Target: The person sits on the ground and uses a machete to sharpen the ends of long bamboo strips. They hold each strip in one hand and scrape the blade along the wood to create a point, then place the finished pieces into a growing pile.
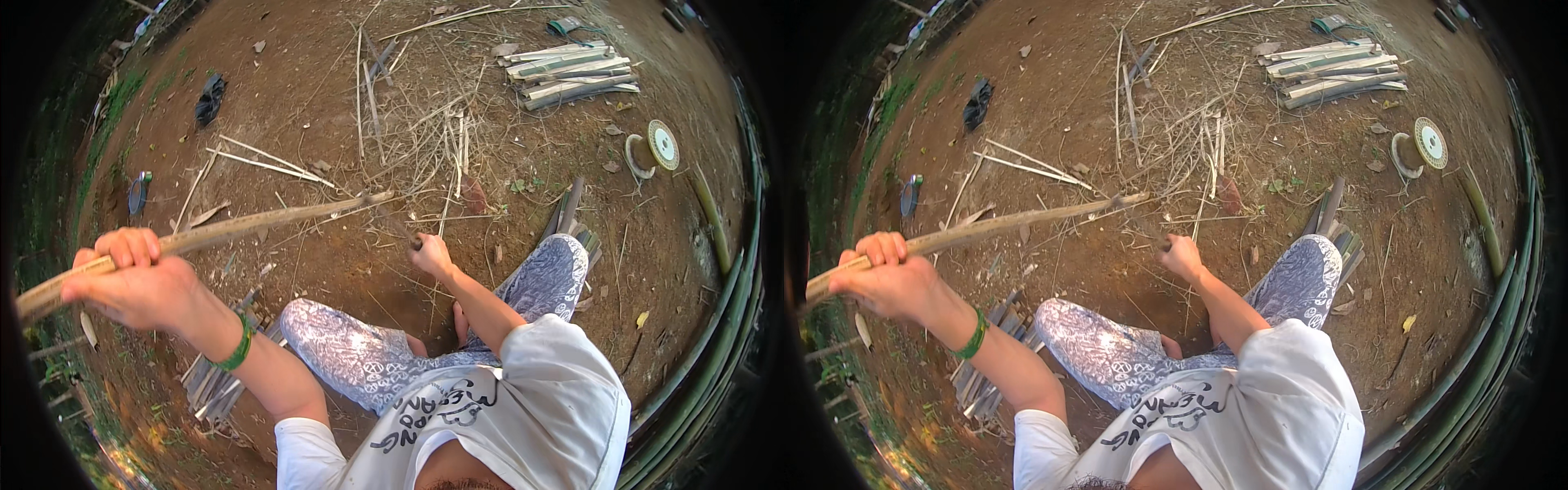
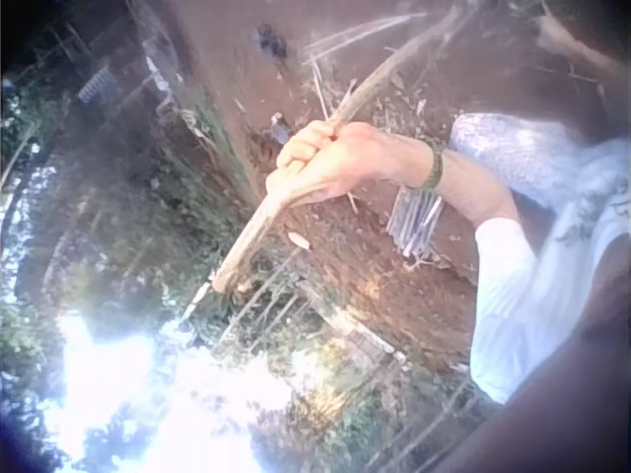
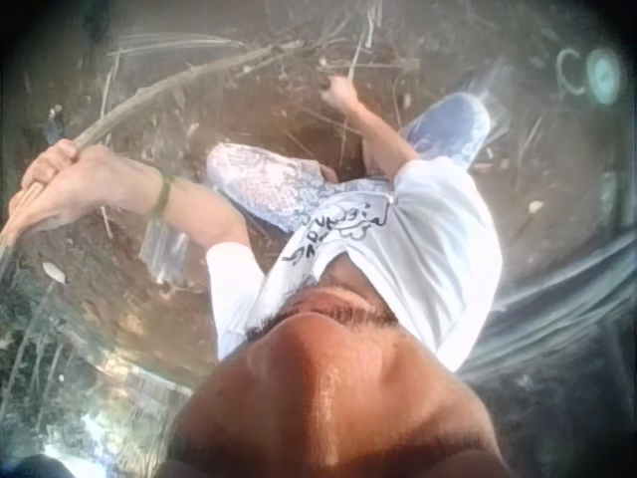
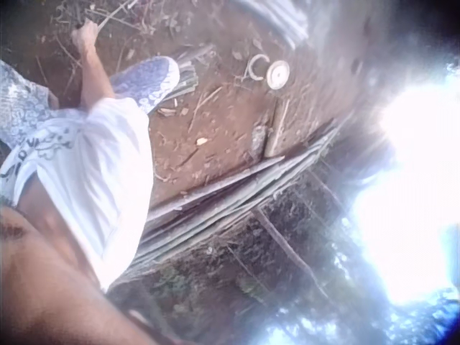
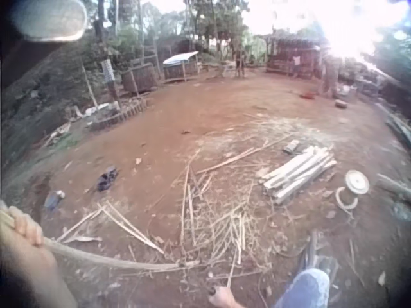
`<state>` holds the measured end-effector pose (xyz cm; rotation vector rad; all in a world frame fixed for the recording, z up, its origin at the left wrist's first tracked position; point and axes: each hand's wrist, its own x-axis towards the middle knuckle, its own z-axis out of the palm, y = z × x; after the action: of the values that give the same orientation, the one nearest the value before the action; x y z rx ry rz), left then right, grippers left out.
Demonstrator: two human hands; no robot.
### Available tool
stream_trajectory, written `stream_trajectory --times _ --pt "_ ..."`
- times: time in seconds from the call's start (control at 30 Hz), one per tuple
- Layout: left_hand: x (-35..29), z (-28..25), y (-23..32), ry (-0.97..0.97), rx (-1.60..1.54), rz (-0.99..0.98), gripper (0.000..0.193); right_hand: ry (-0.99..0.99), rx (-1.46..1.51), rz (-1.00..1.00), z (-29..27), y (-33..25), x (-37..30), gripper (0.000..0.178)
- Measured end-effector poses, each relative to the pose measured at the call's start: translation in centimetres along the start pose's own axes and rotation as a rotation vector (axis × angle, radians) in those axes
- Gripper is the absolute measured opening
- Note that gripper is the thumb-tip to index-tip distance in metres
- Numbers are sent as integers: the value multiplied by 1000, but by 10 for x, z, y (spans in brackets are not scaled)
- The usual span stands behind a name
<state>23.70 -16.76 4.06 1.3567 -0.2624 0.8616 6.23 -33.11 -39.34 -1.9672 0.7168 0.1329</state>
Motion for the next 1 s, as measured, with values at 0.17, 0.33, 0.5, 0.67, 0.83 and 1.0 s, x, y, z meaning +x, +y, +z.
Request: stream_trajectory --times 0.17,0.33,0.5,0.67,0.83,1.0 --pt "6 3 -3 -40 -26 -13 56 -84 -86 110 7 11 28 26" --pt "6 39 3 -111 -217 -150 60 -82 -38 410 0 80 68 27" --pt "26 5 -26 -321 -261 -139 66 -87 -13 47 8 3 26 26" --pt "26 18 -21 -405 -395 -147 61 -32 12 157 13 21 29 24" --pt "25 13 -24 -324 -311 -191 64 -50 68 60 29 32 19 18" --pt "22 59 -19 -363 -446 -191 63 -77 157 458 15 144 74 13"
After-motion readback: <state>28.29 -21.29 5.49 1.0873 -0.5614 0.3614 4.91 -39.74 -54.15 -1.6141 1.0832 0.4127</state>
